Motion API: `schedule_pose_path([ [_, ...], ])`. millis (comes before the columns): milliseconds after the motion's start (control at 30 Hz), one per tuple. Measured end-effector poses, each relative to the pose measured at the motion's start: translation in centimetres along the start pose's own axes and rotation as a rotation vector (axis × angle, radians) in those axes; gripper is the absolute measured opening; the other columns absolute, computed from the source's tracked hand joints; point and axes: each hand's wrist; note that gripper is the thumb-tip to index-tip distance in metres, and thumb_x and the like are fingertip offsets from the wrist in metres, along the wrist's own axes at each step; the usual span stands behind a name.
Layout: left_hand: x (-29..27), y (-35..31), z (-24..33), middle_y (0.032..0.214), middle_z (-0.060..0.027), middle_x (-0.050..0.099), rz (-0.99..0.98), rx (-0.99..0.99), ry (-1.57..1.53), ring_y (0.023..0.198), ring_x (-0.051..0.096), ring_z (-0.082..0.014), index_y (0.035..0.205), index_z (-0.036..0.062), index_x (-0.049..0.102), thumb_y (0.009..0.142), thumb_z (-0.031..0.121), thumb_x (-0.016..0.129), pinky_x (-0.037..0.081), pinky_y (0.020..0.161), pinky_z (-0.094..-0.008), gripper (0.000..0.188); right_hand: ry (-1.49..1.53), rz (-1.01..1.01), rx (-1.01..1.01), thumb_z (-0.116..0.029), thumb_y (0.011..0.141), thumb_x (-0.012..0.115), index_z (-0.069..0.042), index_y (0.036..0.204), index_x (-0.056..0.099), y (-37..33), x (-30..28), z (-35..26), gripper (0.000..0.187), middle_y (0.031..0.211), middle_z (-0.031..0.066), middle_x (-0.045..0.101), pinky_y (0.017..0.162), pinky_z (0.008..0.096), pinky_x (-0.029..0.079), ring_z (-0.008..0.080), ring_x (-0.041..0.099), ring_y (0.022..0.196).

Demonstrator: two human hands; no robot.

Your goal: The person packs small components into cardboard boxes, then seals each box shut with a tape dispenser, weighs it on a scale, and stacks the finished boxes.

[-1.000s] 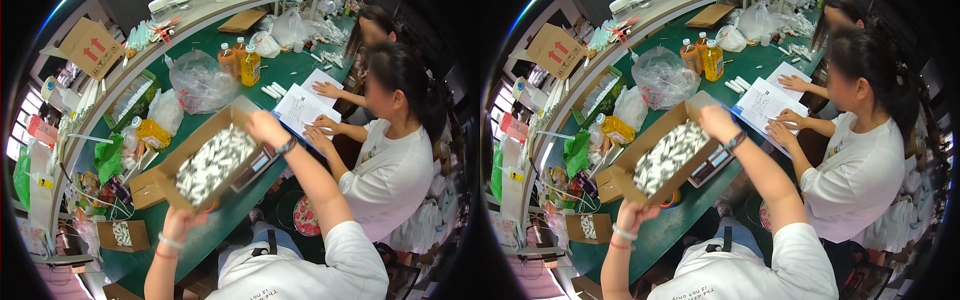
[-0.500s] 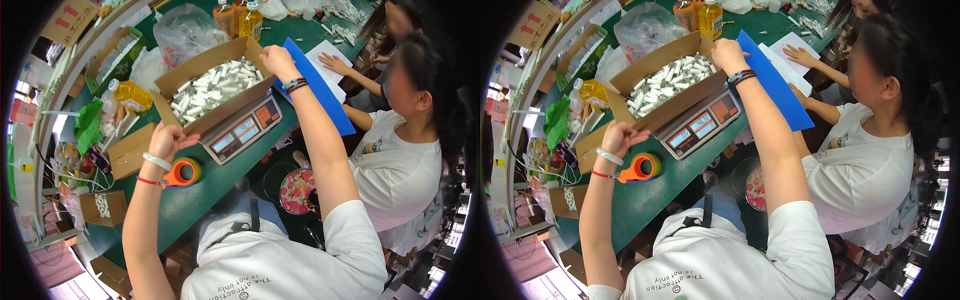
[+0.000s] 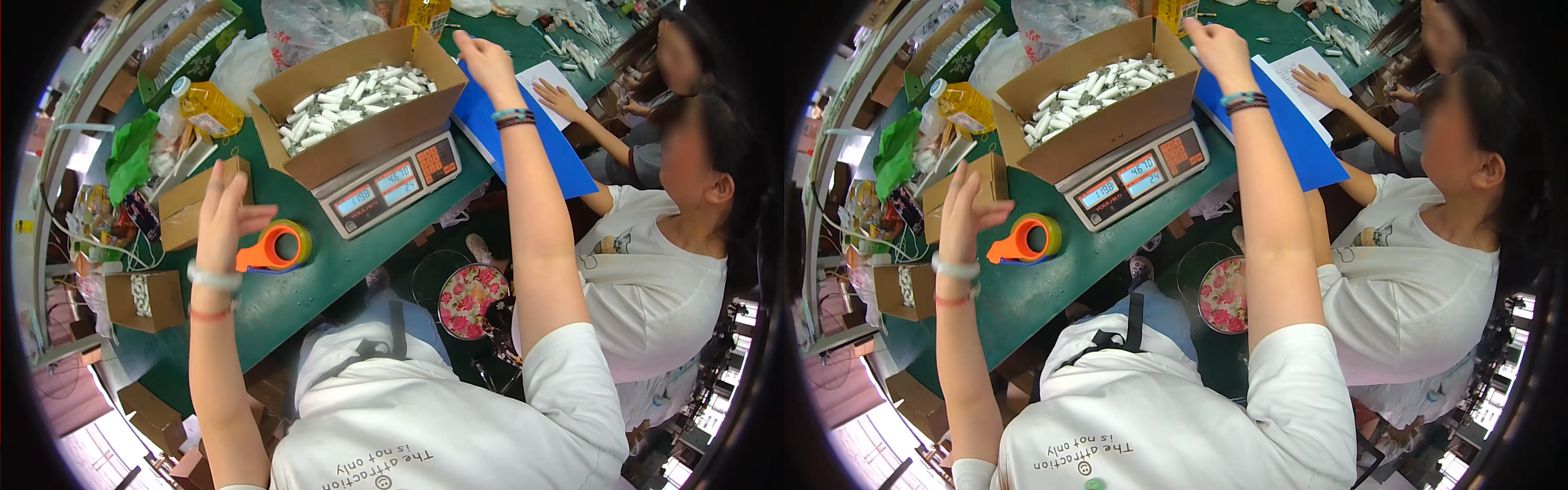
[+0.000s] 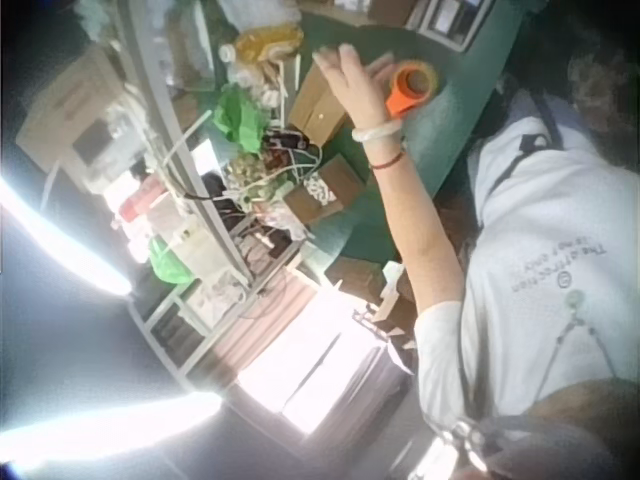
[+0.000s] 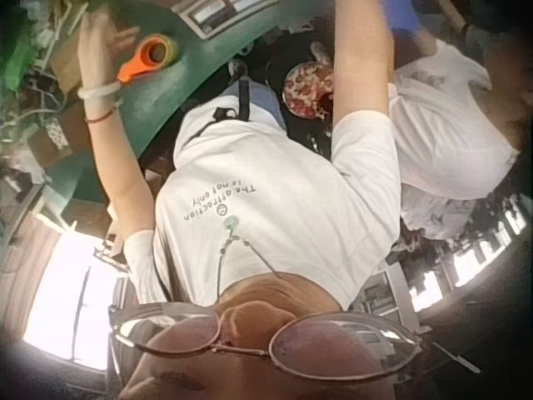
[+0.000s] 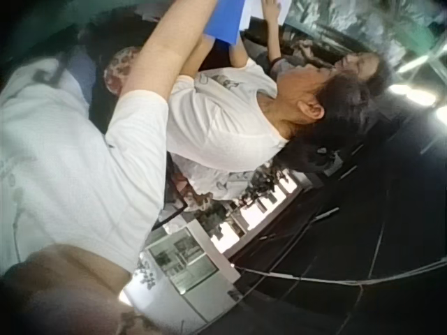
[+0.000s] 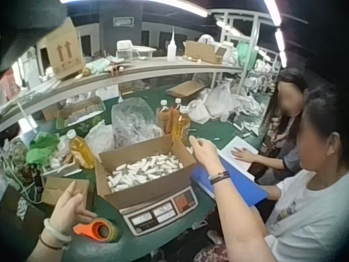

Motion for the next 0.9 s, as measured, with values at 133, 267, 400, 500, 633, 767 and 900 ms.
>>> schedule_pose_path([
  [133,-4.5,-7.6,-3.4,0.097,-0.0166,0.064,-0.497,-0.271,0.450,0.076,0.065,-0.0198,0.116,-0.0032,0.053,0.089,0.025,0.048,0.052,0.066,-0.0296,0.039,0.431,0.019,0.085,-0.055,0.087,0.042,0.000,0.100,0.063,-1.1,-0.7,2.9,0.060,0.098,0.0150,0.064,0.082,0.0358,0.045,0.0252,0.061,0.092],
  [267,-7.3,-13.2,-11.0,0.086,-0.0245,0.062,-0.843,0.055,0.896,0.078,0.063,-0.0332,0.112,-0.0057,0.054,0.084,0.021,0.053,0.050,0.071,-0.0370,0.038,0.603,-0.107,0.221,-0.054,0.090,0.038,0.000,0.121,0.049,-1.9,-1.7,2.9,0.064,0.122,0.0172,0.051,0.094,0.0425,0.037,0.0269,0.048,0.114],
  [400,-7.2,-14.9,-14.2,0.095,-0.0293,0.059,-0.462,-0.121,1.135,0.087,0.057,-0.0423,0.116,-0.0084,0.048,0.080,0.019,0.057,0.047,0.078,-0.0421,0.047,0.637,-0.164,0.279,-0.054,0.091,0.034,0.001,0.128,0.041,-2.8,-2.4,3.2,0.067,0.130,0.0182,0.044,0.099,0.0440,0.032,0.0283,0.041,0.123],
  [500,-7.0,-15.5,-15.6,0.096,-0.0288,0.059,-0.425,-0.075,1.116,0.091,0.059,-0.0384,0.118,-0.0090,0.046,0.080,0.017,0.056,0.046,0.081,-0.0397,0.047,0.628,-0.187,0.292,-0.053,0.092,0.033,0.001,0.128,0.041,-3.3,-2.3,2.9,0.066,0.130,0.0182,0.044,0.100,0.0440,0.032,0.0283,0.041,0.123],
  [633,-5.9,-15.6,-14.7,0.095,-0.0275,0.060,-0.424,-0.020,1.090,0.091,0.059,-0.0381,0.120,-0.0085,0.045,0.080,0.017,0.057,0.046,0.081,-0.0395,0.049,0.613,-0.219,0.305,-0.053,0.092,0.032,0.001,0.128,0.042,-3.7,-2.3,2.9,0.066,0.130,0.0180,0.045,0.100,0.0440,0.032,0.0282,0.041,0.123],
  [767,-5.6,-15.7,-14.3,0.094,-0.0276,0.060,-0.407,-0.036,1.074,0.089,0.059,-0.0380,0.119,-0.0075,0.047,0.080,0.017,0.056,0.047,0.080,-0.0398,0.046,0.588,-0.228,0.319,-0.053,0.092,0.032,0.000,0.128,0.042,-3.8,-2.6,3.2,0.065,0.129,0.0178,0.046,0.100,0.0440,0.032,0.0282,0.041,0.122],
  [900,-5.4,-12.2,-12.7,0.087,-0.0254,0.061,-0.436,0.143,0.864,0.084,0.058,-0.0405,0.100,-0.0026,0.060,0.082,0.019,0.054,0.046,0.074,-0.0422,0.029,0.530,-0.229,0.330,-0.055,0.089,0.039,-0.001,0.125,0.046,-3.1,-2.4,3.3,0.065,0.126,0.0173,0.048,0.097,0.0442,0.034,0.0281,0.045,0.118],
])
Point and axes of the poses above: each hand's wrist, its own y-axis towards the middle knuckle, its own x-axis out of the palm, z = x × y
